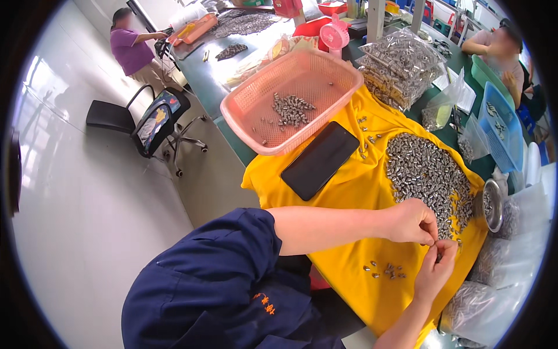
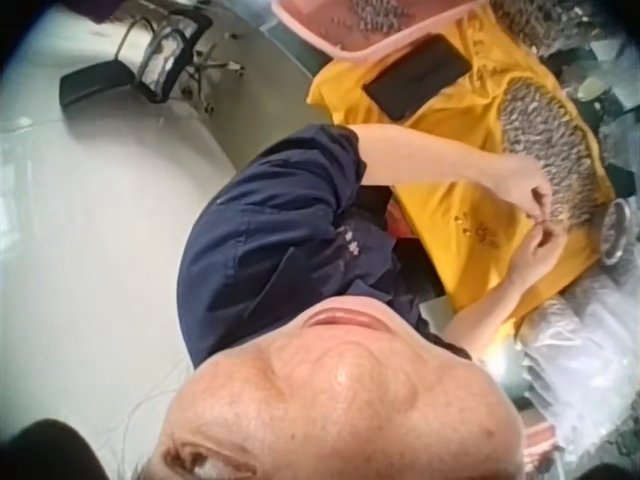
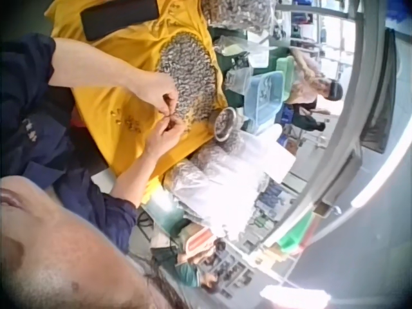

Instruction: The person assembles small metal components by inserting pins into them by hand and placing the assembled pieces onto a cloth.

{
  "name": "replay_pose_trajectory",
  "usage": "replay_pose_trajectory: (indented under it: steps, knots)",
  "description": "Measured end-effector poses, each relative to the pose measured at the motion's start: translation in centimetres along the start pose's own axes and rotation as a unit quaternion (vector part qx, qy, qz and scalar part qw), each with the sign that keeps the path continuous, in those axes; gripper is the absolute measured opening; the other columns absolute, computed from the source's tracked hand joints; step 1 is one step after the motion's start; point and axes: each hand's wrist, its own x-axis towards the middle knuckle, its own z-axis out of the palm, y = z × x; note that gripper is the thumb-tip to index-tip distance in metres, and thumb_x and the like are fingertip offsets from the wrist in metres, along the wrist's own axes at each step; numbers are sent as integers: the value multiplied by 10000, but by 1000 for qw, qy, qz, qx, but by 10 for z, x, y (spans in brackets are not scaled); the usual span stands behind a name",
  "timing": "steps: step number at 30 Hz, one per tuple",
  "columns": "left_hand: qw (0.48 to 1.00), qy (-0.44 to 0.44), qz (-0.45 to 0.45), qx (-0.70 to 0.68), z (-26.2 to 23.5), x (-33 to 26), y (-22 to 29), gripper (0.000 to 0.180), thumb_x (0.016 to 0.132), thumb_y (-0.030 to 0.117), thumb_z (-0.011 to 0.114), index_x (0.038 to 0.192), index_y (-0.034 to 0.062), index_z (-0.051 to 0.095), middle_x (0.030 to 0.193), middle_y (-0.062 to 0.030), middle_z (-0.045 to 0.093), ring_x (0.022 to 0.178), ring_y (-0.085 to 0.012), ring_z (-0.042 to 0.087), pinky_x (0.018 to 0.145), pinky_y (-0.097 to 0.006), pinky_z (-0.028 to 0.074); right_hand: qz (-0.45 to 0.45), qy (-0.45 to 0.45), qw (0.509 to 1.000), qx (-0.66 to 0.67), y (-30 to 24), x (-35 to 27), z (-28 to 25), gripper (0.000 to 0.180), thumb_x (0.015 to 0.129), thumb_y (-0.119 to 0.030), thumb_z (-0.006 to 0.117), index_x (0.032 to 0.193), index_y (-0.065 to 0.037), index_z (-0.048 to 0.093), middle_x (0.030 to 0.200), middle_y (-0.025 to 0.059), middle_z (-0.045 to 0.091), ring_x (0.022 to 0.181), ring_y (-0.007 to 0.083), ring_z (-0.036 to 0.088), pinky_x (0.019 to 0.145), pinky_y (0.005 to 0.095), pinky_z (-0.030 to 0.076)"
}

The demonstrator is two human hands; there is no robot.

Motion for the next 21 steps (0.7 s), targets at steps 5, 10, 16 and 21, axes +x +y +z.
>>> replay_pose_trajectory:
  steps: [5, 10, 16, 21]
  knots:
    - [1000, 6, -5, 8, 2, -1, 1, 111, 683, 87, 687, 767, 15, 671, 701, -82, 664, 650, -131, 632, 605, -256, 495, 14, 4, 1000, 16, -7, 1, 1, 47, 823, 9, 481, 811, -16, 442, 723, 51, 408, 649, 137, 383, 593, 262, 350]
    - [996, -8, 49, 77, 2, 1, 12, 111, 673, 107, 699, 744, 26, 667, 716, -81, 665, 681, -134, 634, 623, -261, 491, 2, 7, 1000, -3, -1, -1, -11, 37, 816, 16, 478, 805, -11, 454, 721, 45, 417, 657, 133, 400, 598, 246, 354]
    - [990, -9, -92, -106, -4, 3, 2, 105, 762, 35, 650, 857, -5, 634, 802, -62, 650, 720, -114, 614, 655, -246, 495, 47, 17, 994, 97, 2, 5, -11, 44, 794, 8, 502, 802, -25, 475, 706, 20, 434, 649, 98, 410, 594, 230, 359]
    - [987, -18, -133, -85, 6, 4, 1, 128, 797, -4, 619, 923, -21, 606, 838, -61, 635, 761, -120, 610, 704, -239, 502, 74, -17, 984, 163, -1, 4, -12, 66, 790, 0, 521, 813, -40, 473, 692, -7, 442, 643, 75, 413, 588, 219, 363]
